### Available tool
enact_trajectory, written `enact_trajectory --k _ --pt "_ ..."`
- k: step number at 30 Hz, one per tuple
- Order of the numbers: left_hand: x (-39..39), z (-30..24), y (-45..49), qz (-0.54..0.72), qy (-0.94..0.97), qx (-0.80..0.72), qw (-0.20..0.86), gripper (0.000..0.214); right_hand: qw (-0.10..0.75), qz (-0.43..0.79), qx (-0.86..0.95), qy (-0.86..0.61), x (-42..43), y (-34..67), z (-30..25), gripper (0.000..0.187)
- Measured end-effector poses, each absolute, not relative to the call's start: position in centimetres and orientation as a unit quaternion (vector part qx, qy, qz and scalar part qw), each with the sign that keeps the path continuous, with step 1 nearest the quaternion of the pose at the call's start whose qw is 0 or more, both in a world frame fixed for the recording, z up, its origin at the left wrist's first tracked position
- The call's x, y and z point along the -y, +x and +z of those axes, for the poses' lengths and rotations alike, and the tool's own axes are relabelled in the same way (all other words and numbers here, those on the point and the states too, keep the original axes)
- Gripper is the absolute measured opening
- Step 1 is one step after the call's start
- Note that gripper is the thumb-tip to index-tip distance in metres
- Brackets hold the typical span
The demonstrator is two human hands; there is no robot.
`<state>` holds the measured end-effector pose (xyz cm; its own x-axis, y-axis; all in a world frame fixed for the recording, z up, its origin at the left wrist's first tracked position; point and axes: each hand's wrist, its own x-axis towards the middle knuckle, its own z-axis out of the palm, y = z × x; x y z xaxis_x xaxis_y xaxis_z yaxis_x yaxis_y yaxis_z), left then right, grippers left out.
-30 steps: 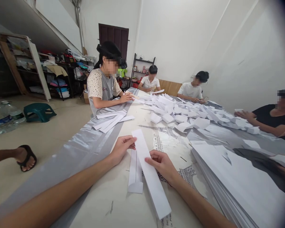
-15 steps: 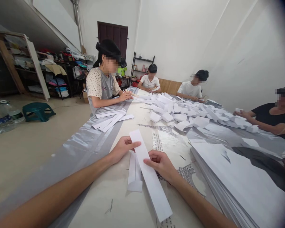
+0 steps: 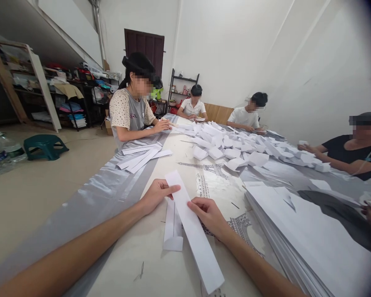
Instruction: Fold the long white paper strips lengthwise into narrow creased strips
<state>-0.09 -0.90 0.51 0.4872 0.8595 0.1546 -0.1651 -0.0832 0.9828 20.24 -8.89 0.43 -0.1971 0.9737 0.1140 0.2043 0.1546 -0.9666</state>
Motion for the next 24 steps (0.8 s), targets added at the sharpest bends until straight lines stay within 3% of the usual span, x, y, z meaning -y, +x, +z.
enact_trajectory --k 15,24 --pt "1.9 1.1 -0.1 0.365 0.681 -0.311 0.553 0.036 0.413 0.442 0.648 -0.463 8.6 20.5 -0.2 0.041" --pt "1.7 0.9 -0.1 0.366 0.680 -0.309 0.555 0.030 0.406 0.442 0.647 -0.470 8.7 20.3 0.1 0.043"
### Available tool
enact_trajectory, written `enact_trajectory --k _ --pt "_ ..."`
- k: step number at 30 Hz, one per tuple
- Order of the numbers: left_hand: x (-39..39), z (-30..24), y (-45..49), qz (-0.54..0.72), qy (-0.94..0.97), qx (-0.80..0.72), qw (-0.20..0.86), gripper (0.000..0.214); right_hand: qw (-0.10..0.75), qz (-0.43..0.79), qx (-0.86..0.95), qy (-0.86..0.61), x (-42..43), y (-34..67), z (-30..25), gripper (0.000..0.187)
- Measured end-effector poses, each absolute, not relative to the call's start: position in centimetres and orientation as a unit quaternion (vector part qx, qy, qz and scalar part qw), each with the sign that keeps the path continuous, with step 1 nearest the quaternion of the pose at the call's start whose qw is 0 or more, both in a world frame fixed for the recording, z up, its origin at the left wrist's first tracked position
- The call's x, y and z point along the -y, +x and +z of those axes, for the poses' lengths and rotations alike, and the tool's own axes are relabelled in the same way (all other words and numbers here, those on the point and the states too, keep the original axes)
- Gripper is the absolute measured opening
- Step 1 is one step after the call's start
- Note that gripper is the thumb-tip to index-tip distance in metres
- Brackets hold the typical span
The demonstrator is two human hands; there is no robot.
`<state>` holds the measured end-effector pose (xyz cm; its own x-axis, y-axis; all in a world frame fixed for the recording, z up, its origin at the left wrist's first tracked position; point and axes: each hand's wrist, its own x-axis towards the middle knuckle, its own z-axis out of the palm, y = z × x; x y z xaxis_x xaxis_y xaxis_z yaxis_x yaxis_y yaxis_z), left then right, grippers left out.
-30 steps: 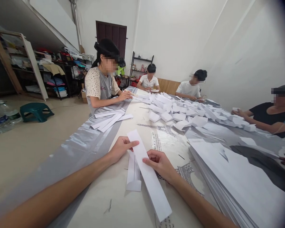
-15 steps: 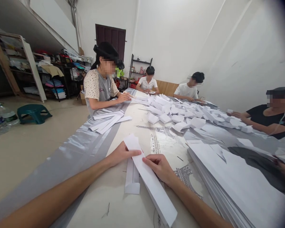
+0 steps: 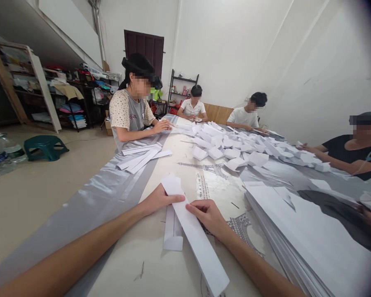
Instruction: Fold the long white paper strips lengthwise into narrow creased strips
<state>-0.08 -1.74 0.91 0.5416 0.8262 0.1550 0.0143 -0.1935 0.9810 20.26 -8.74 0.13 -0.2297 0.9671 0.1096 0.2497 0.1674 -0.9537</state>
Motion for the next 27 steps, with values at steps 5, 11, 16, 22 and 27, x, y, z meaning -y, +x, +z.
enact_trajectory --k 5,11,16,22,27 --pt "1.81 1.10 -0.01 0.374 0.682 -0.303 0.550 0.031 0.411 0.439 0.647 -0.469 8.77 20.16 0.25 0.039" --pt "1.94 1.44 0.10 0.379 0.688 -0.313 0.533 0.031 0.432 0.414 0.646 -0.474 8.86 19.84 0.76 0.035" --pt "1.89 1.29 0.04 0.367 0.691 -0.305 0.543 0.032 0.429 0.421 0.641 -0.477 8.89 19.82 0.78 0.034" --pt "1.83 1.29 0.00 0.343 0.712 -0.289 0.540 0.030 0.440 0.447 0.614 -0.479 8.73 19.90 0.32 0.038" --pt "1.78 1.25 0.00 0.335 0.708 -0.299 0.545 0.032 0.443 0.446 0.622 -0.468 8.87 20.00 0.42 0.039"
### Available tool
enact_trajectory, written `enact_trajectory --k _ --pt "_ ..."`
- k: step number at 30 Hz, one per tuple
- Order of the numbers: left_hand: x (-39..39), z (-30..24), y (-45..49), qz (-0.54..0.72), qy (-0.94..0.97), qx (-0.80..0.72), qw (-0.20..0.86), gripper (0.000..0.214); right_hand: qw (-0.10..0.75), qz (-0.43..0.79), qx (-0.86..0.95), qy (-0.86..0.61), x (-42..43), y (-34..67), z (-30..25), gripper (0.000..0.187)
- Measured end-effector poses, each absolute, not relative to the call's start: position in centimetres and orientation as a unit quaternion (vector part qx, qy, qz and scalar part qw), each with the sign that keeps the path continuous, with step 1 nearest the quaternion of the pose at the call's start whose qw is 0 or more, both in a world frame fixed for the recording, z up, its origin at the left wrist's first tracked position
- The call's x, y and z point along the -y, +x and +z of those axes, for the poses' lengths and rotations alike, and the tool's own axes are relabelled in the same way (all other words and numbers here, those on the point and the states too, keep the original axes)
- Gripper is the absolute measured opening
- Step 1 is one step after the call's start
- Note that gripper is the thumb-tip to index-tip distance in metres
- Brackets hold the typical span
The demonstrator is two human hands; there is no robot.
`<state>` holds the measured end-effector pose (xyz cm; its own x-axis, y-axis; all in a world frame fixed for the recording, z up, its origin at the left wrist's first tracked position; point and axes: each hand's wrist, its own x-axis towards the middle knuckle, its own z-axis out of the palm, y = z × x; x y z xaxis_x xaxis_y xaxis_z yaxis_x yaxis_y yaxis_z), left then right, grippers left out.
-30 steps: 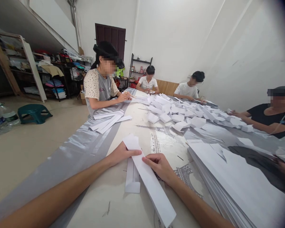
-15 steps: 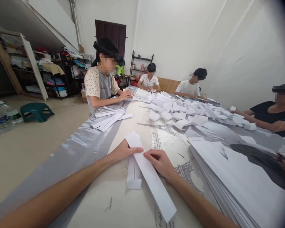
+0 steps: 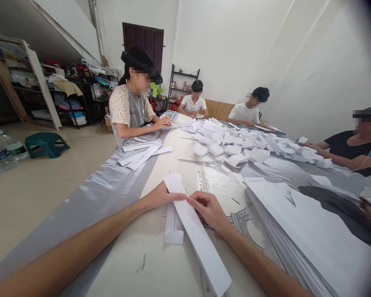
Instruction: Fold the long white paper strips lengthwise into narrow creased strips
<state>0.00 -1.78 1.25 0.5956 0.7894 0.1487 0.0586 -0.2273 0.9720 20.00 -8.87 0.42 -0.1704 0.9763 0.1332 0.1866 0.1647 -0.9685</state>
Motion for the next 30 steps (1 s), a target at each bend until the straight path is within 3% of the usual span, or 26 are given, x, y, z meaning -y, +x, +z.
enact_trajectory --k 30 --pt "1.27 0.67 -0.06 0.389 0.644 -0.318 0.577 0.042 0.453 0.469 0.591 -0.475 8.91 19.95 0.65 0.032"
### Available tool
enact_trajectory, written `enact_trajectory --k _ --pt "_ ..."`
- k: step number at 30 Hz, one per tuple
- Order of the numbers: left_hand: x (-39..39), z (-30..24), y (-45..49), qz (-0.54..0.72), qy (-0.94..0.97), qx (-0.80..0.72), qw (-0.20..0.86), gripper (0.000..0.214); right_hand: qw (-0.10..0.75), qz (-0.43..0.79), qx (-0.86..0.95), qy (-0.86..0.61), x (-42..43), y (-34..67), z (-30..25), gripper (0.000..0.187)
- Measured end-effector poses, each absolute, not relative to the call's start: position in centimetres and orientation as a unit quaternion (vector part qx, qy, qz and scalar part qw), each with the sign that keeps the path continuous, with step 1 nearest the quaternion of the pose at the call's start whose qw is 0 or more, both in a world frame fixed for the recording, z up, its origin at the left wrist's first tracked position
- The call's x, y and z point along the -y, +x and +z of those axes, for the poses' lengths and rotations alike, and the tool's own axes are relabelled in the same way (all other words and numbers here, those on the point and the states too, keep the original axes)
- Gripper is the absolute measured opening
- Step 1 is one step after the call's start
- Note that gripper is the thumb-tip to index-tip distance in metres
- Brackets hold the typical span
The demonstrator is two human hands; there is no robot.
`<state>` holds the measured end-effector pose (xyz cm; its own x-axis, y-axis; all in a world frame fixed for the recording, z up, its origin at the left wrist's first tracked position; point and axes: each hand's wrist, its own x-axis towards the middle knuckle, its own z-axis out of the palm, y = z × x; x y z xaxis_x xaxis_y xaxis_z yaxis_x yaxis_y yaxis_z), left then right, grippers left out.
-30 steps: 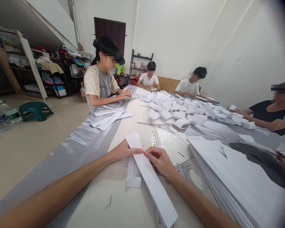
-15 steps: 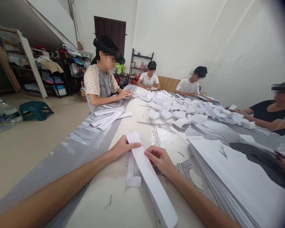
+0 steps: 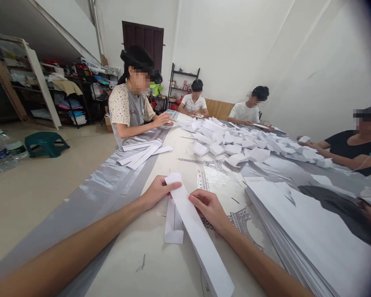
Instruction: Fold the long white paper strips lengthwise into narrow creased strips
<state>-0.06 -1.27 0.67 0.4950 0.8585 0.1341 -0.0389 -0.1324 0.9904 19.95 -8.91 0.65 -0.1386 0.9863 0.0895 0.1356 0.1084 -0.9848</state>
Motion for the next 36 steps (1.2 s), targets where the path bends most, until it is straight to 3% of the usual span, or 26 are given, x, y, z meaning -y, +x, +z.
enact_trajectory --k 36 --pt "1.20 0.93 -0.34 0.348 0.703 -0.270 0.559 0.039 0.463 0.470 0.579 -0.479 8.89 20.15 0.72 0.033"
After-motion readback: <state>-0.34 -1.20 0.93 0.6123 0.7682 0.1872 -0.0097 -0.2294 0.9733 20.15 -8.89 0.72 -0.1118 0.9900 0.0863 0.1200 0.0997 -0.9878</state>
